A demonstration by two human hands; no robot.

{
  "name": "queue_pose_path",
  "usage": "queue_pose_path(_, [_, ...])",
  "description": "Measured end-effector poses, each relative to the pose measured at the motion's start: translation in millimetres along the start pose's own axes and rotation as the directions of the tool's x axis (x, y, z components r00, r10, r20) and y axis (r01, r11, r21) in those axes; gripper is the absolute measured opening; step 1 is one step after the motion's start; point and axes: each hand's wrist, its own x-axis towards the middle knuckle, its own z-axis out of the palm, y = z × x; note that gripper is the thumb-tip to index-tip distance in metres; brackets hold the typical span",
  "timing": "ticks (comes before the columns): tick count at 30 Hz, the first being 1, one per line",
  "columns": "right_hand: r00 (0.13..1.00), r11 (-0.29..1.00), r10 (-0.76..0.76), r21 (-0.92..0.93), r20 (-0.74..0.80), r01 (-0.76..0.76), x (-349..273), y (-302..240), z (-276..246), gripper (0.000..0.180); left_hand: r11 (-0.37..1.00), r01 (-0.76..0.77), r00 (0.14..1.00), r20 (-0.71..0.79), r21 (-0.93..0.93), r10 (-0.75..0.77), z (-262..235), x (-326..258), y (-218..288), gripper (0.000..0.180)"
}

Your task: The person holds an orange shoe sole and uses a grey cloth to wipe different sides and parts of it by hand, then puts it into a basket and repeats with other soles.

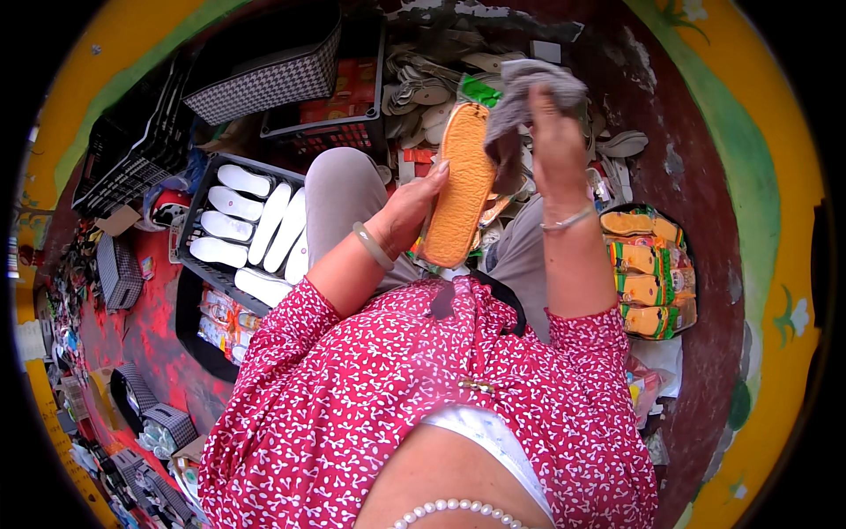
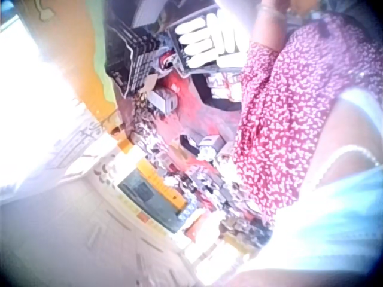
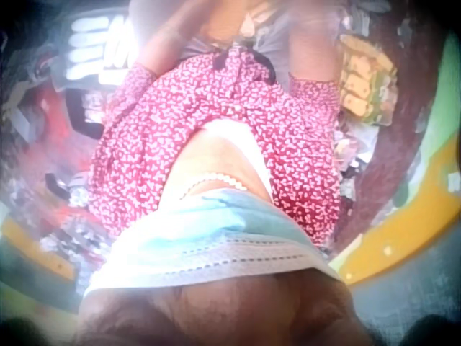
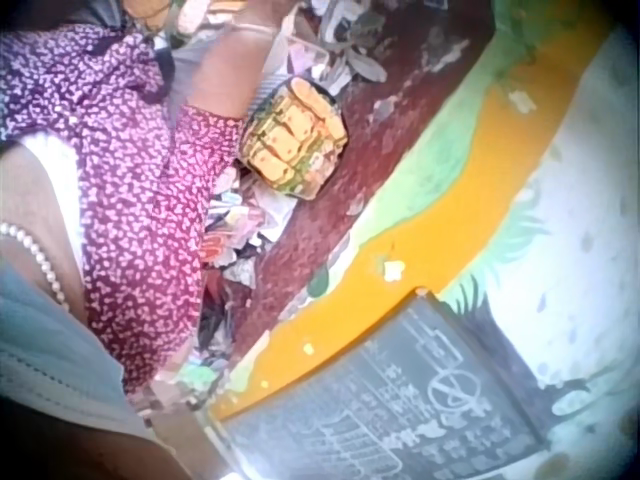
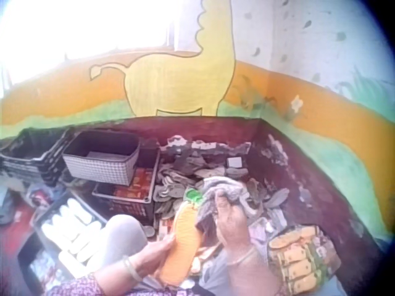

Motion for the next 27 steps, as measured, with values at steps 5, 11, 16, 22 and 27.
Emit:
queue_pose_path(5, [0.881, 0.692, -0.295, -0.553, 0.370, 0.464, -10.0, 63.6, 23.0, 0.050, 0.865, -0.015, 0.888, 0.391, -0.502, 0.242, 8.4, 7.4, 0.5, 0.046])
queue_pose_path(11, [0.883, 0.833, -0.214, -0.394, 0.418, 0.388, -54.4, 69.2, 44.8, 0.055, 0.861, -0.344, 0.939, -0.129, -0.375, 0.319, 1.6, 8.7, 2.3, 0.046])
queue_pose_path(16, [0.768, 0.784, -0.218, -0.360, 0.603, 0.505, -93.1, 49.5, 47.9, 0.062, 0.799, -0.296, 0.935, 0.013, -0.523, 0.355, -15.5, 10.9, 22.4, 0.046])
queue_pose_path(22, [0.687, 0.574, -0.312, -0.446, 0.656, 0.687, -91.3, 41.7, 42.9, 0.053, 0.819, -0.181, 0.947, 0.127, -0.544, 0.294, 1.2, 0.4, 13.9, 0.049])
queue_pose_path(27, [0.811, 0.589, -0.453, -0.559, 0.369, 0.584, -40.1, 49.0, 31.4, 0.044, 0.903, -0.177, 0.984, -0.037, -0.391, 0.176, 13.9, -3.8, -2.0, 0.043])
